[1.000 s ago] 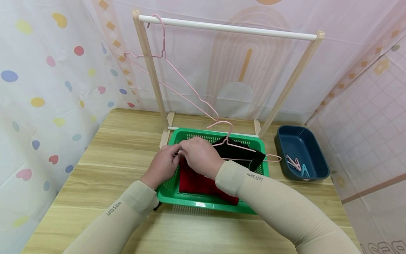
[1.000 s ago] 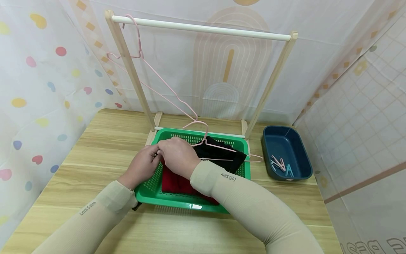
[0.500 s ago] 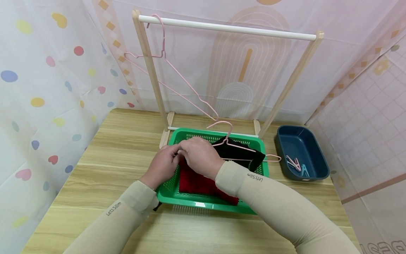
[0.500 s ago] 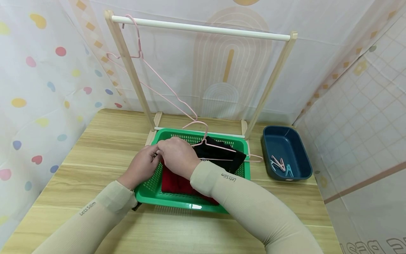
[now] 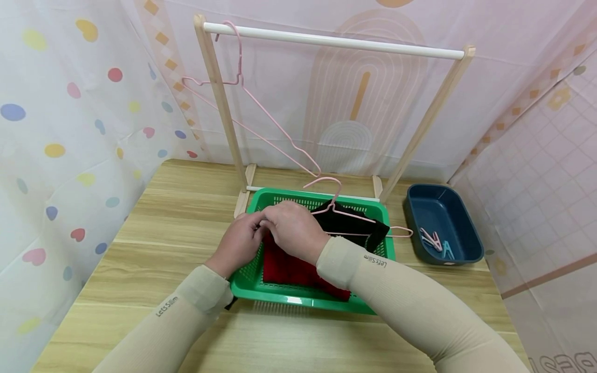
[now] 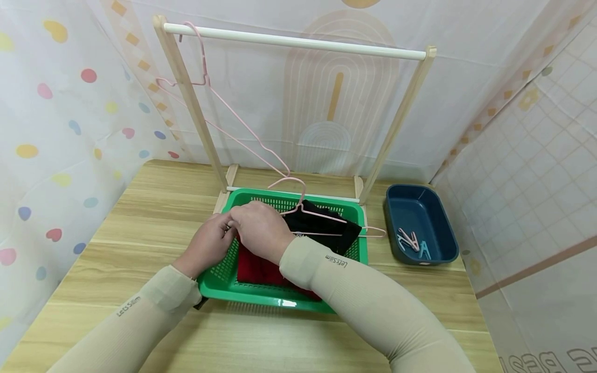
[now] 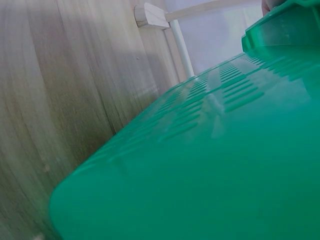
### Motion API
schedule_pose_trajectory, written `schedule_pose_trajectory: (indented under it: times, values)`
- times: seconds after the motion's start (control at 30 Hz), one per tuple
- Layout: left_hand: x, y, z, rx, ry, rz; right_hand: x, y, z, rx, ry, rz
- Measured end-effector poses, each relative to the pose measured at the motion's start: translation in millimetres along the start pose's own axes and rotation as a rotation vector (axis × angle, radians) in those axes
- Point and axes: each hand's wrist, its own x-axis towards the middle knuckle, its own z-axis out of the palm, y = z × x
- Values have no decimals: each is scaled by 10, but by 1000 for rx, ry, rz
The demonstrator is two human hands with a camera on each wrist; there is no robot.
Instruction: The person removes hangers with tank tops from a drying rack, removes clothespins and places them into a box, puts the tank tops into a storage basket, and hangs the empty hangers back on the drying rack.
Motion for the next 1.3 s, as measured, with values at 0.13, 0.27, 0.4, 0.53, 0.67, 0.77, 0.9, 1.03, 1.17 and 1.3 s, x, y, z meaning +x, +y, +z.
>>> schedule_pose_trajectory:
  times: [0.13,0.27,0.4,0.53,0.67,0.77,0.9,1.03,1.17,1.3]
  values:
    - [0,-4,3,3,2,6,-4,0,0,-7,13,-12]
    - [0,-11,3,3,3,11,-9,4,4,-8,22,-21]
    - [-2,-12,0,-1,1,9,-12,6,4,-2,25,-22]
    - [-2,-7,-4,0,-1,4,-12,14,8,11,29,-24]
    - [0,-5,-6,2,0,1,-17,19,4,25,35,-30]
    - [1,-5,-2,1,2,2,-20,21,6,32,38,-35]
    - [1,-7,-2,1,3,6,-27,18,1,40,45,-40]
    - [-1,-1,-4,3,5,8,-37,9,-19,39,51,-49]
    - [-1,6,-5,3,7,12,-47,4,-40,36,55,-60]
    - [-3,8,-3,7,6,12,-58,5,-56,49,55,-55]
